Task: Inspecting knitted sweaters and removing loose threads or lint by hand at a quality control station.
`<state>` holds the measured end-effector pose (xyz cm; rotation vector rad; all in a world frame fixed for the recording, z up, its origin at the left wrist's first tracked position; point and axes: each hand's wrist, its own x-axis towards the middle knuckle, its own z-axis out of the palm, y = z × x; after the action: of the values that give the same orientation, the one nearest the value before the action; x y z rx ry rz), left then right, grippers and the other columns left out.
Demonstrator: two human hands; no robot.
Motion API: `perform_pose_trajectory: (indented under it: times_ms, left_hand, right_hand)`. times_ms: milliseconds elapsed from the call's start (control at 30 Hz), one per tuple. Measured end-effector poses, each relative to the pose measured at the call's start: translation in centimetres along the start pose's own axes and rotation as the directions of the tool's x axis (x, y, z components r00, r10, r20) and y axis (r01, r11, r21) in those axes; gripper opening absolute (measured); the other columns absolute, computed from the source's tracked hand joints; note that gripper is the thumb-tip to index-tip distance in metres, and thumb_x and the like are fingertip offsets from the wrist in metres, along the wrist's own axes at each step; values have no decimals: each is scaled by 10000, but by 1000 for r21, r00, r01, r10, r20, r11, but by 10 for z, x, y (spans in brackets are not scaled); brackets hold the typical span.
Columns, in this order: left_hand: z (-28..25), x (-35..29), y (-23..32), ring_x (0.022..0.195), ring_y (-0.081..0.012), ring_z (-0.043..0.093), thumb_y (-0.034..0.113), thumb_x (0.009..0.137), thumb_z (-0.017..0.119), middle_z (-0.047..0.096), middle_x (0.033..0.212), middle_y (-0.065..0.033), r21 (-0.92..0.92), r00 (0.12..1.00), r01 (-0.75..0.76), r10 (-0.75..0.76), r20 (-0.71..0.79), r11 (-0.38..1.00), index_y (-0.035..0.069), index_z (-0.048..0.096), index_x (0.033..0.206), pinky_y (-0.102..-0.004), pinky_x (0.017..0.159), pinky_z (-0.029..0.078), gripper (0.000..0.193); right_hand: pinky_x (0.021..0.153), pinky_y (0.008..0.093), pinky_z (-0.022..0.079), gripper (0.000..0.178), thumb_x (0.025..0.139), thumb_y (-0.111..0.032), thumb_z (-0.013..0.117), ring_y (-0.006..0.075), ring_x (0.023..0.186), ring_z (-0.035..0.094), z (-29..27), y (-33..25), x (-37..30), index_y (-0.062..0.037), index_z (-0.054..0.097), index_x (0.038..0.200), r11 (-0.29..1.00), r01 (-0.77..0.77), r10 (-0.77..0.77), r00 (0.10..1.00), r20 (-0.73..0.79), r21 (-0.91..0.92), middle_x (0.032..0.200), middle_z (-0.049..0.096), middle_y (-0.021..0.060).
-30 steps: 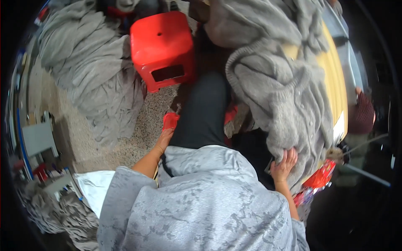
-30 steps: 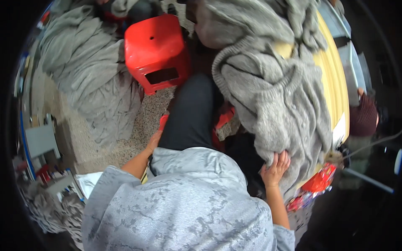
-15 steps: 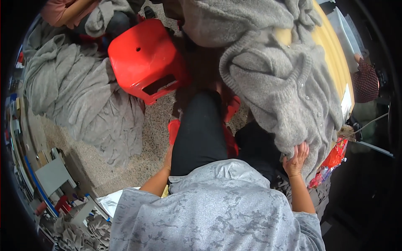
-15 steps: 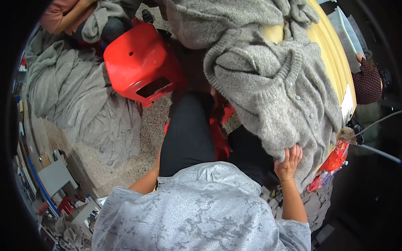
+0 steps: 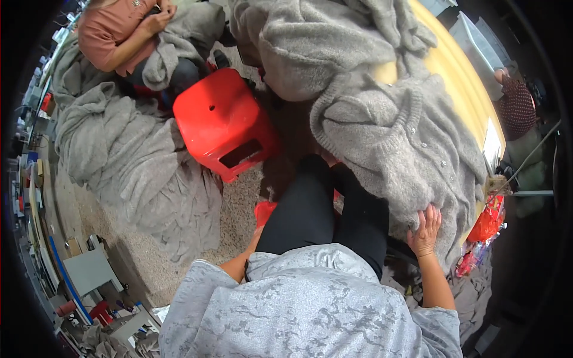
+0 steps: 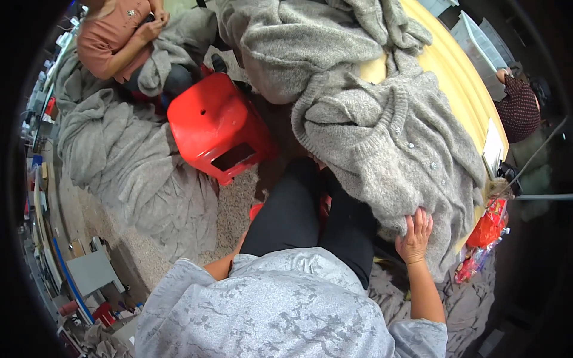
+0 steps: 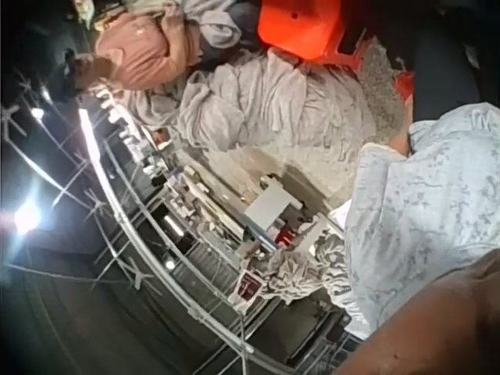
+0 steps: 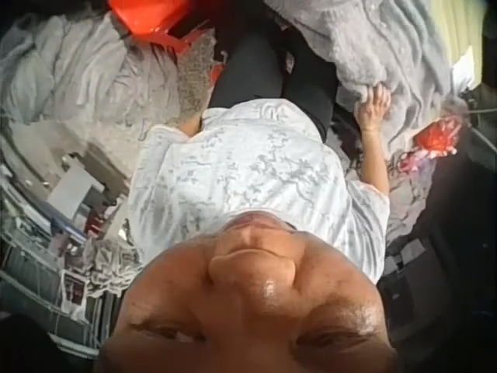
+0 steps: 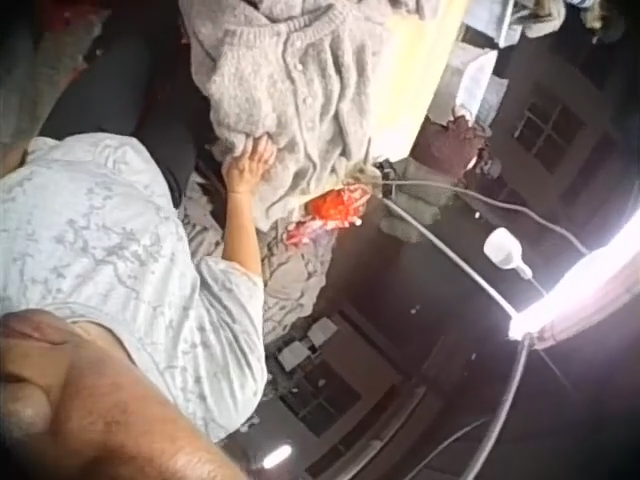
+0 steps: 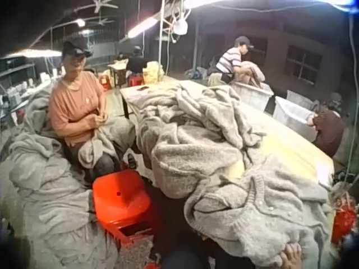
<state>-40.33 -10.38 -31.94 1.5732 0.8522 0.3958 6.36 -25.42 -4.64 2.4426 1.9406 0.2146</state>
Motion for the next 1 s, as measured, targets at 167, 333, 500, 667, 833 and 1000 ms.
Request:
perform_pose_trajectory:
  times_ms: [167,333,500,667,833,1000]
  left_hand:
    - [3,18,9,1127,-326,481,258,857,441,531,1198,-180,-155,999,51,-53,-9,987,9,510,1193,-390,972,353,424]
    - [-14,22,45,1105,-323,513,271,862,431,551,1174,-197,24,999,41,-40,-37,999,39,540,1172,-377,920,405,402]
    - [-38,48,110,1055,-331,550,320,856,423,588,1118,-177,703,879,258,-463,113,662,127,573,1136,-411,880,431,372]
    - [-66,90,167,909,-351,598,221,743,587,628,951,-185,779,937,-11,-265,226,627,45,624,967,-444,758,488,287]
    - [-67,129,282,1006,-337,543,233,798,605,568,1057,-169,661,975,-216,200,101,719,36,549,1113,-417,863,445,376]
    - [-36,169,346,1019,-325,535,164,797,609,559,1077,-158,418,831,-555,453,324,719,15,547,1085,-381,867,443,330]
  right_hand:
    - [1057,529,181,736,526,-102,691,372,1276,275,-7,-3,-3,-53,405,1202,1000,-16,17,999,-33,9,1361,306,202]
    - [1060,513,185,759,505,-79,709,375,1282,269,-13,-13,4,-30,395,1194,1000,-22,23,999,-34,19,1354,315,209]
    - [1062,510,185,766,506,-77,713,357,1287,271,-12,-14,-3,-38,400,1204,1000,-6,8,996,-91,23,1364,312,195]
    - [1053,518,189,693,550,-118,690,347,1285,280,-15,-14,0,-47,425,1187,998,-40,44,996,-74,58,1358,326,188]
    - [1046,522,196,666,562,-133,686,348,1277,294,-15,-13,-1,-49,436,1174,996,-56,62,993,-97,67,1355,331,188]
    - [1042,517,217,635,545,-116,705,357,1262,314,-10,-10,1,-37,463,1127,994,-26,42,989,-142,108,1326,368,195]
